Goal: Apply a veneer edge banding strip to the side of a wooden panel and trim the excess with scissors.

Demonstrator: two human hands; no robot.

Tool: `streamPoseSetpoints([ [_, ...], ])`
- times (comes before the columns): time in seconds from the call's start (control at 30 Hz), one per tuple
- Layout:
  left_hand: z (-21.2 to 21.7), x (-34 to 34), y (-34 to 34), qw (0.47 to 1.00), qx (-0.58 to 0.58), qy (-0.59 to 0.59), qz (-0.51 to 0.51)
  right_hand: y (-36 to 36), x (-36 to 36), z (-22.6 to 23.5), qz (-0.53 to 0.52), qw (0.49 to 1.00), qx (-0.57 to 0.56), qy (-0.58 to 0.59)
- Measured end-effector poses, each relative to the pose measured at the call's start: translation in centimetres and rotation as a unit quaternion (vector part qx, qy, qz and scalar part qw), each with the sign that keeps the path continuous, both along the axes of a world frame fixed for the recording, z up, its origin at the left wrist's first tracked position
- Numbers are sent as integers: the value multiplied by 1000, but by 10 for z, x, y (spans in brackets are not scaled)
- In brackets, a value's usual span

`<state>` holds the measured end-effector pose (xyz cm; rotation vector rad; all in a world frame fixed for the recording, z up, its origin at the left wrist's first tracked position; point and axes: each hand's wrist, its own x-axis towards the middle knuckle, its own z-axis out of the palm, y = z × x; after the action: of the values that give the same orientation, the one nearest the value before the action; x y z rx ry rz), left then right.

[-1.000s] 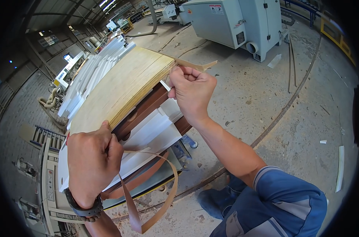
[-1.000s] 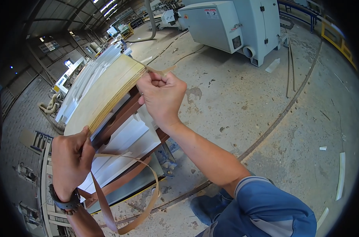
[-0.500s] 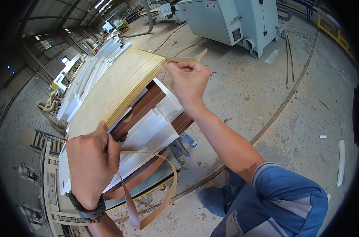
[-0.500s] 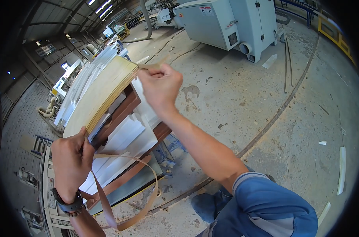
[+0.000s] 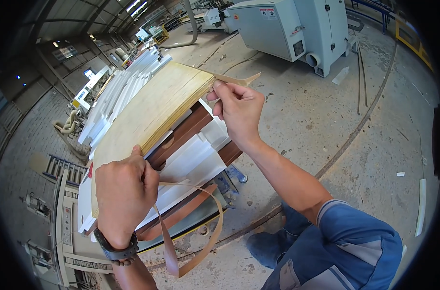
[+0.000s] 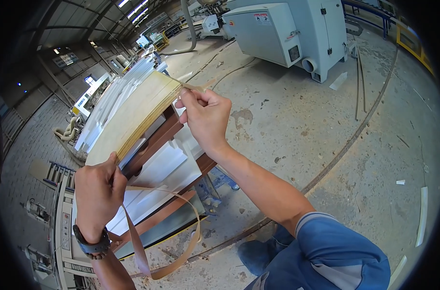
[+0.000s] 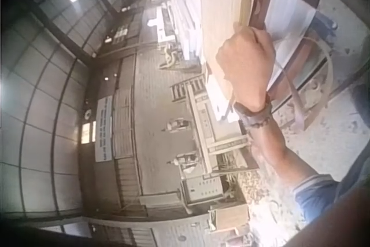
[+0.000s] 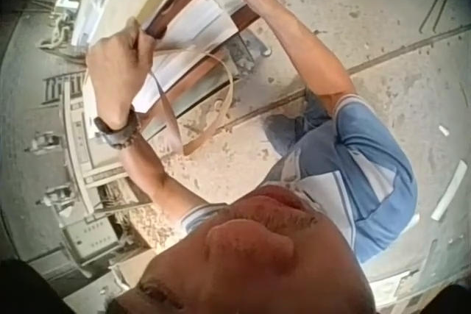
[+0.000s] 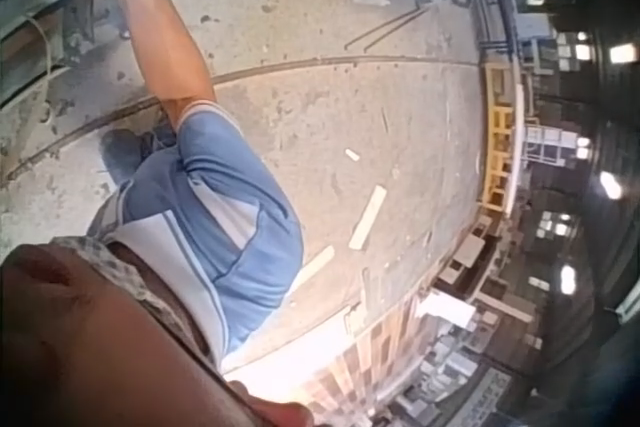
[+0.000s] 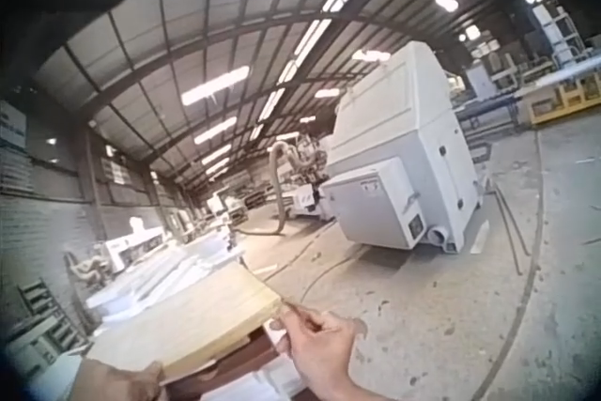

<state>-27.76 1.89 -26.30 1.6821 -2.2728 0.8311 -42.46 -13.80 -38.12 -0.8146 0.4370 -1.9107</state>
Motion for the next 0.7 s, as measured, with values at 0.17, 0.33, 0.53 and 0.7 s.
streamPoseSetpoints([
  [0.17,0,-1,0,1000,10,-12,0,2,6,11,-38,999,-3,-9],
  [0.33,-1,-2,0,1000,1,-22,2,-7,11,5,-63,997,42,15],
  [0.53,-1,0,0,1000,7,-1,7,9,5,-6,8,996,-25,-80],
  [0.7,-2,2,1,1000,-1,19,11,6,0,-6,6,1000,-9,-27],
])
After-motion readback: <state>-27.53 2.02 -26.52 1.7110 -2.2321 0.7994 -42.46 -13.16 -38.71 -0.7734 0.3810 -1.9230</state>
